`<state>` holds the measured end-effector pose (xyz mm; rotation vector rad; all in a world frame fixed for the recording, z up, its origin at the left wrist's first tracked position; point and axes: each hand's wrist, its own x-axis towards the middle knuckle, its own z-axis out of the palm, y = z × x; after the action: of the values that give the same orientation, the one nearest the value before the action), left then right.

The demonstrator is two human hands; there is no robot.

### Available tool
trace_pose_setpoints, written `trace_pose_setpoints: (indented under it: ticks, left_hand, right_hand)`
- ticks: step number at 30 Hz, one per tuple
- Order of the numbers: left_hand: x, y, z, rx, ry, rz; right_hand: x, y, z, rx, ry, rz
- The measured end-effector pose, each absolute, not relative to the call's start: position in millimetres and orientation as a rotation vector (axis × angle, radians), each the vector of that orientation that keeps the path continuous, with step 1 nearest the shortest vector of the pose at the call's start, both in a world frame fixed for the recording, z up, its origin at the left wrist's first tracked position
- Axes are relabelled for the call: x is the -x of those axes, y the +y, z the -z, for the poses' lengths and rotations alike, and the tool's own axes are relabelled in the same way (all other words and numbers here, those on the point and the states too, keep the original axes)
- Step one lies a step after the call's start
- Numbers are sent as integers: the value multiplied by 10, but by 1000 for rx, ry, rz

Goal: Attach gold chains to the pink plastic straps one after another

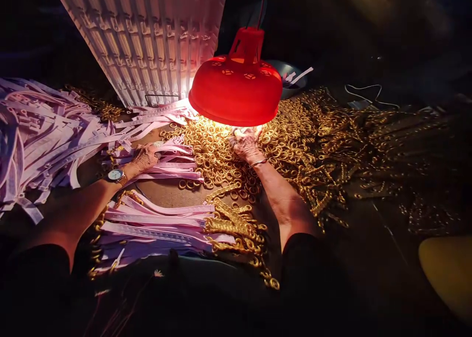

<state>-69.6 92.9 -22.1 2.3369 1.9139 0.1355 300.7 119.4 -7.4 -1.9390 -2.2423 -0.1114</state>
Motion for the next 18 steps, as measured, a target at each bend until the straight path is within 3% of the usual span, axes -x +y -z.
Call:
trace_pose_setpoints:
  ticks: [10,18]
  left_hand:
    - [525,623,-1,-2337,1754,-306]
    - [535,388,217,-2125,1614,-415]
  right_hand:
    - [-2002,78,215,876,-3042,-332]
    - [-2337,243,388,1105,-2960,-151]
